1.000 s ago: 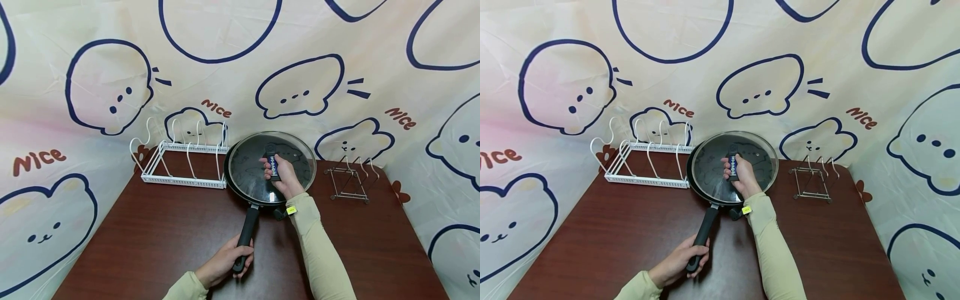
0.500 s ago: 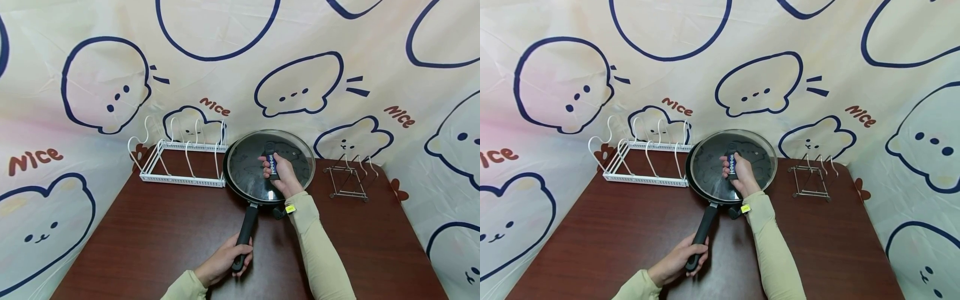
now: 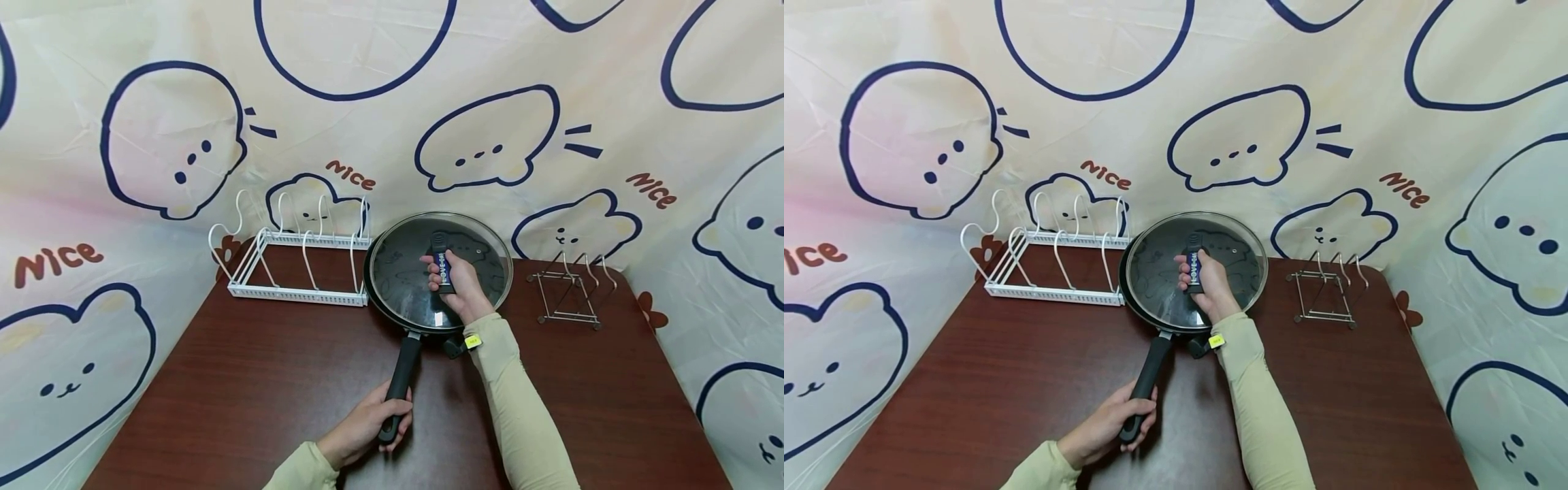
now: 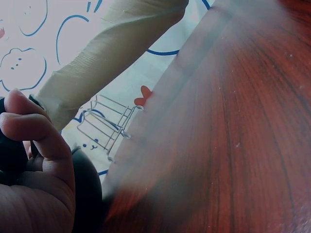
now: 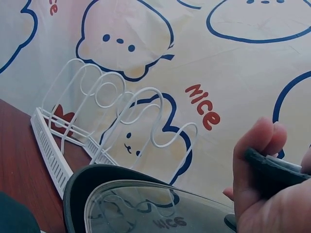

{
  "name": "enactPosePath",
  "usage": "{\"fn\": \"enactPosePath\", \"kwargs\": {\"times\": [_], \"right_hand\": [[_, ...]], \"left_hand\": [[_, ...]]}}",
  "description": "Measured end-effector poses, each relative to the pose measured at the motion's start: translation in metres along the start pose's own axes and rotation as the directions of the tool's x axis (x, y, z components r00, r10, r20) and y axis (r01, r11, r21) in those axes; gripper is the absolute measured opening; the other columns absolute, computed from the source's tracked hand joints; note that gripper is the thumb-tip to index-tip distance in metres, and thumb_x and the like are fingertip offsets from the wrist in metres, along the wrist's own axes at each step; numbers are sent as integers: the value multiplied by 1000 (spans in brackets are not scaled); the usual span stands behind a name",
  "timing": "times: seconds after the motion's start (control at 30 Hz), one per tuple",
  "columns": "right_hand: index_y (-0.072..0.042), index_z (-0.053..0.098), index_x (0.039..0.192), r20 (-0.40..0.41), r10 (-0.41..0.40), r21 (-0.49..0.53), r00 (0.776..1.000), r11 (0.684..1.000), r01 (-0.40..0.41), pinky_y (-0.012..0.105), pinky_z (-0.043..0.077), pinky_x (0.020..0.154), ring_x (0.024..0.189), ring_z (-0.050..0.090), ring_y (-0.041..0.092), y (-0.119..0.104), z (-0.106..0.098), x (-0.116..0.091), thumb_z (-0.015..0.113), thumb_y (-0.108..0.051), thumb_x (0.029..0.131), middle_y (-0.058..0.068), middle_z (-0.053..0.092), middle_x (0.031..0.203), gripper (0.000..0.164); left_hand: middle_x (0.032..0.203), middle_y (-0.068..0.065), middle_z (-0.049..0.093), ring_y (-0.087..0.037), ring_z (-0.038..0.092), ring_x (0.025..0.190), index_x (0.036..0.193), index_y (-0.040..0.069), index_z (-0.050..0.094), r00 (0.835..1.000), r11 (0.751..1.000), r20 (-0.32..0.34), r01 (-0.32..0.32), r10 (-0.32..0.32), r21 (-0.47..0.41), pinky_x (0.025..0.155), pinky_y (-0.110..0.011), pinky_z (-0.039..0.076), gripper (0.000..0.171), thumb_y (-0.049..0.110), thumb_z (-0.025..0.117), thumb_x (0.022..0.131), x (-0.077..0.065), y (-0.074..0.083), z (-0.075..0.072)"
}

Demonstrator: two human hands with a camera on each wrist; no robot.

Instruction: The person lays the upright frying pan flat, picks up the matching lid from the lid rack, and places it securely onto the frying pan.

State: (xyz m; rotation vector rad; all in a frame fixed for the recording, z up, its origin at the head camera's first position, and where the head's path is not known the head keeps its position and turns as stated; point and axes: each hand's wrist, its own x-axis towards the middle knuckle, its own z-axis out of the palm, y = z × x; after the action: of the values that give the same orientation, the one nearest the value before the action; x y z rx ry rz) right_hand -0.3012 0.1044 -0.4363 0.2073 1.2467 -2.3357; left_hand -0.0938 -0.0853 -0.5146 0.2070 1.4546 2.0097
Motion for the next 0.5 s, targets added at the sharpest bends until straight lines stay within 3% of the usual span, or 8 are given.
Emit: {"fn": "enactPosePath", "kwargs": {"times": [0.17,0.5], "right_hand": [[3,48,137,8,0,5,1000,1000,0,19,37,48,51,39,6,0,1,-1,21,-38,115,-3,47,73,54],[4,41,149,3,11,11,1000,1000,-11,18,35,48,51,38,6,1,2,0,22,-39,114,-4,46,73,58]], "left_hand": [[73,1,54,-10,53,50,114,-1,41,1000,1000,0,0,0,-3,41,-21,40,18,14,48,106,0,-1,0],[73,1,54,-10,52,50,111,4,43,1000,1000,0,-2,2,1,41,-21,40,15,15,50,105,0,-1,0]]}}
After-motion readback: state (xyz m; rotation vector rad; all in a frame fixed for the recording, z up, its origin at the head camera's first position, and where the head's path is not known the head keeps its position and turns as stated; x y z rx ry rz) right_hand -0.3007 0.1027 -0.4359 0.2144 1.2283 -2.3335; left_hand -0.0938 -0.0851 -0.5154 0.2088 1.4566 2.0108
